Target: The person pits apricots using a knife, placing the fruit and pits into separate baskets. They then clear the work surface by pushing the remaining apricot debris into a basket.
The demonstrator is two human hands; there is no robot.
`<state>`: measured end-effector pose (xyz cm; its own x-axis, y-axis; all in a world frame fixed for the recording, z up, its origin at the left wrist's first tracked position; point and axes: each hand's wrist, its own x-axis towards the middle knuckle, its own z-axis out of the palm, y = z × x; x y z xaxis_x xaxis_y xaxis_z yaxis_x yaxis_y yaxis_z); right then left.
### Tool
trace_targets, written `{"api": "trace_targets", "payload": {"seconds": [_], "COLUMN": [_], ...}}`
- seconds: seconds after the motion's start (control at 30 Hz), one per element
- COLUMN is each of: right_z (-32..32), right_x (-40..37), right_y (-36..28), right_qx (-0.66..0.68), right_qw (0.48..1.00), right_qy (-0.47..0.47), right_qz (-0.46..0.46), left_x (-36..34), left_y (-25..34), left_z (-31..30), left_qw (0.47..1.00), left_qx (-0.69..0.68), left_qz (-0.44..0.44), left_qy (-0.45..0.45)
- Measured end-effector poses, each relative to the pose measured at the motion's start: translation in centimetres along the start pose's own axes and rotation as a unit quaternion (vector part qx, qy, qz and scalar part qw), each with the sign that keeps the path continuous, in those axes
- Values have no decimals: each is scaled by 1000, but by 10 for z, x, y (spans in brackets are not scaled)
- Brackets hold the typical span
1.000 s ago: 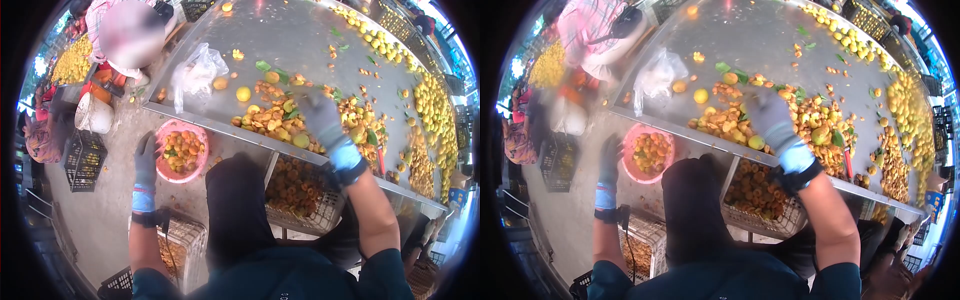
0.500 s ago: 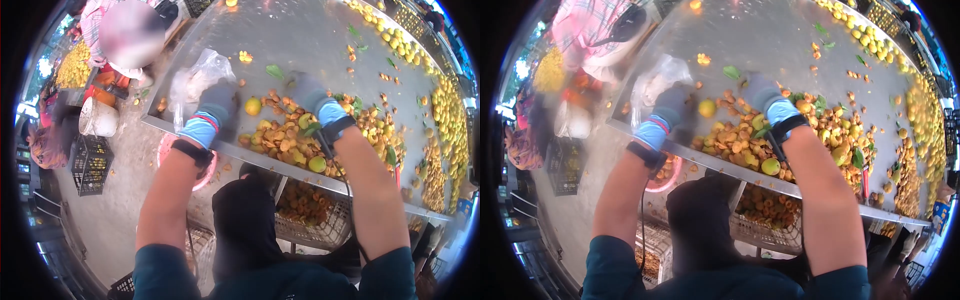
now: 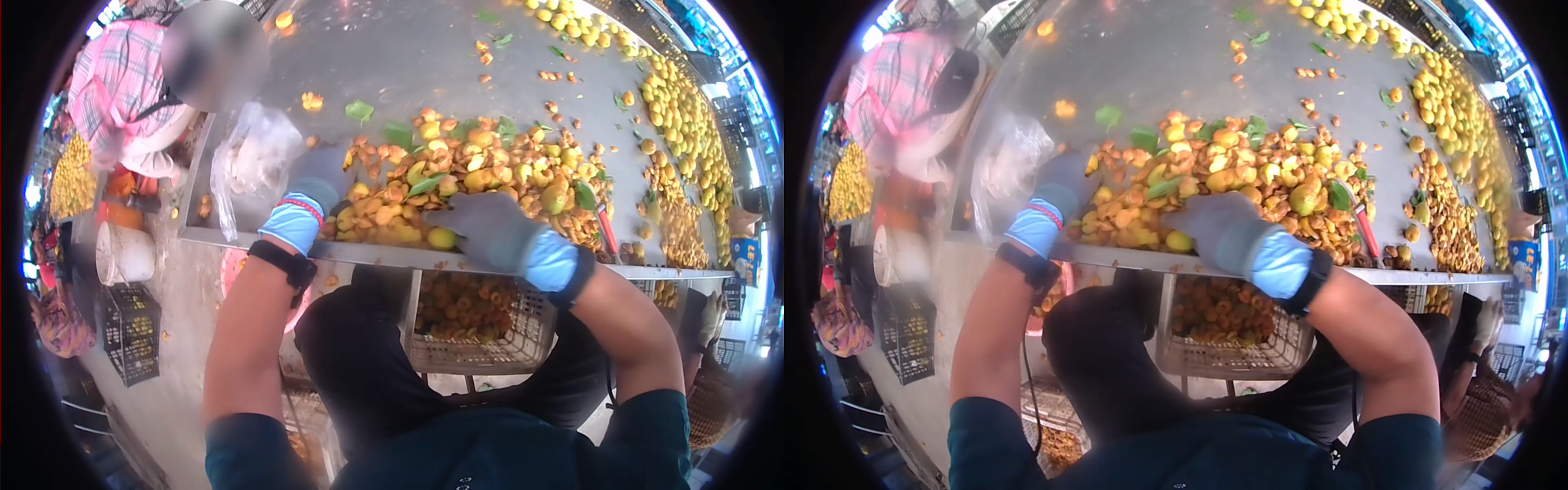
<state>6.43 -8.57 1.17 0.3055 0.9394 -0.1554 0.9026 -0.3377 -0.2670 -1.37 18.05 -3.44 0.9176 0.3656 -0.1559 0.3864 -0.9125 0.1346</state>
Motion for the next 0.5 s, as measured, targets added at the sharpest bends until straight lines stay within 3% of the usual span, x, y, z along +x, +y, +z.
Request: {"api": "trace_targets", "payload": {"seconds": [0.1, 0.17, 0.23, 0.27, 0.33, 0.37, 0.43, 0.5], "right_z": [5, 17, 16, 32, 28, 28, 15, 9], "right_x": [14, 13, 5, 4, 5, 9, 34, 47], "right_y": [0, 7, 10, 16, 3, 0, -4, -8], "right_qx": [-2, -20, 38, 73, 68, 54, -7, -45], "right_qw": [999, 1000, 995, 991, 994, 992, 993, 992], "right_qy": [-50, -17, 49, 111, 85, 82, -80, -106], "right_qz": [14, 17, 80, 33, -28, -81, -81, -55], "left_x": [-4, -9, -21, -26, -31, -33, -34, -23], "left_y": [-4, -9, -18, -21, -24, -14, 10, 38], "left_z": [-3, -1, -3, 1, 3, -2, -19, -27], "left_qw": [999, 976, 940, 940, 892, 895, 884, 866], "left_qx": [-11, -187, -320, -322, -433, -430, -461, -496], "left_qz": [14, -90, -62, -55, 18, 25, -24, 3], "left_qy": [47, 62, 98, 94, 127, 120, 73, 68]}}
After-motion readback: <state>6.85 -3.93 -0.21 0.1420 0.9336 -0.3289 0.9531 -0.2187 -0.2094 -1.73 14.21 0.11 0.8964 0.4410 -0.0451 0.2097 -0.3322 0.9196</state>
